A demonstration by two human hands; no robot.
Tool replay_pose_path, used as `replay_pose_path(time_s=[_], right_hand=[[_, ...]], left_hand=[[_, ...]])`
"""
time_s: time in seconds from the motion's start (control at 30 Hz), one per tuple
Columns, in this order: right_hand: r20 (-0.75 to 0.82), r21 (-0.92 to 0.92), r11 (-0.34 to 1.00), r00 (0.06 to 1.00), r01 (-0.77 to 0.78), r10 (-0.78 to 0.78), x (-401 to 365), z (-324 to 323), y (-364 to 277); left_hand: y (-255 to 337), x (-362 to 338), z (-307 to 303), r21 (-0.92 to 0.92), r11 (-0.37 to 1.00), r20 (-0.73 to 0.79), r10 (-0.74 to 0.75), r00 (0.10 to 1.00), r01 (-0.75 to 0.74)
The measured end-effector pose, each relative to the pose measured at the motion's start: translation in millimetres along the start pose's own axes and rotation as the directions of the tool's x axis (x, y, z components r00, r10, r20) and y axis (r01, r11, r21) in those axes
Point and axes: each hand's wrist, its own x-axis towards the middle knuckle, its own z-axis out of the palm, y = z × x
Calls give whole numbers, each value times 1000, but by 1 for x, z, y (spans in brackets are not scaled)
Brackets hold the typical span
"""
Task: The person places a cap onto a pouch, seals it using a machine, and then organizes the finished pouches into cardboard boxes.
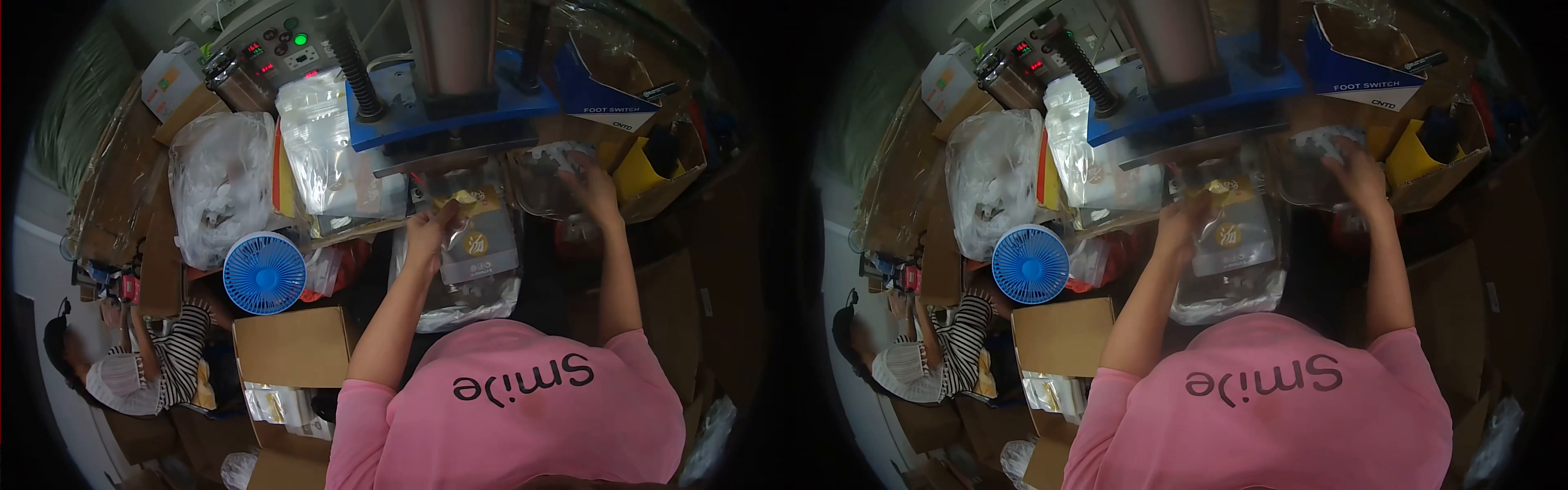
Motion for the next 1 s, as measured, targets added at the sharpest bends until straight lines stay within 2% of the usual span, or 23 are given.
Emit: replay_pose_path(time_s=[0.03, 0.1, 0.13, 0.17, 0.2, 0.23, 0.27, 0.3, 0.37, 0.43, 0.47, 0.5, 0.53, 0.6, 0.63, 0.67, 0.7, 0.73, 0.8, 0.87, 0.93, 0.97, 1.0], right_hand=[[8, 6, 1000, 1000, 7, -7, 5, 8, 12], [-129, -164, 976, 978, 145, -167, 13, 32, 28], [-124, -154, 976, 977, 155, -174, 15, 37, 21], [-110, -116, 981, 980, 155, -168, 15, 42, 10], [-96, -76, 986, 983, 150, -157, 13, 46, 3], [-93, -57, 987, 984, 150, -155, 11, 49, 1], [-68, -81, 979, 979, 187, -193, 10, 53, -2], [-50, -104, 969, 972, 223, -229, 10, 56, -4], [-74, -20, 968, 965, 252, -252, 9, 55, -3], [-89, 41, 961, 959, 274, -269, 9, 51, -2], [-88, 162, 958, 971, 235, -223, 5, 48, 0], [-74, 275, 942, 981, 193, -180, 0, 47, 3], [-56, 264, 946, 982, 188, -180, -1, 48, 8], [-101, 94, 982, 983, 165, -156, 0, 48, 14], [-97, 83, 982, 982, 168, -160, -2, 46, 13], [-85, 172, 980, 992, 105, -91, -3, 41, 11], [-67, 253, 967, 998, 38, -21, -5, 35, 9], [-68, 230, 972, 997, 38, -23, -7, 30, 8], [44, 656, 737, 982, -166, 182, -8, 27, 2], [66, 670, 724, 984, -165, 164, -7, 28, 1], [83, 695, 698, 984, -173, 160, -13, 27, -6], [46, 662, 750, 999, -13, -24, -16, 27, -16], [20, 622, 769, 978, 150, -206, -20, 27, -27]], left_hand=[[-2, 1, -3, 20, 1000, 25, -3, 1000, 2], [11, 1, -10, 44, 999, 36, -3, 999, 2], [32, -1, -15, 397, 916, 37, 52, 998, -62], [48, -4, -23, 699, 707, 55, 97, 994, -108], [54, -4, -35, 708, 700, 43, 98, 994, -100], [58, -3, -50, 867, 358, 135, 501, 855, -347], [61, -1, -63, 905, -98, 338, 756, 560, -415], [59, -7, -74, 948, -86, 287, 643, 710, -305], [43, -17, -102, 910, -281, 412, 543, 732, -304], [43, -25, -113, 914, -275, 406, 590, 698, -300], [46, -28, -118, 922, -260, 387, 611, 690, -286], [47, -30, -123, 910, -220, 397, 701, 592, -351], [53, -35, -118, 916, -202, 384, 698, 605, -348], [60, -40, -113, 909, 48, 243, 746, 620, -414], [59, -40, -110, 858, 144, 216, 770, 601, -493], [55, -45, -105, 853, 157, 209, 770, 602, -498], [49, -55, -97, 723, 485, 84, 644, 760, -491], [45, -64, -85, 517, 758, 17, 456, 890, -398], [36, -79, -50, 245, 901, 54, 357, 933, -359], [23, -79, -34, 205, 937, 32, 282, 959, -282], [7, -71, -29, 341, 912, 33, 229, 973, -226], [-4, -65, -31, 341, 913, 45, 223, 974, -225], [-17, -57, -36, 452, 856, 58, 250, 966, -249]])
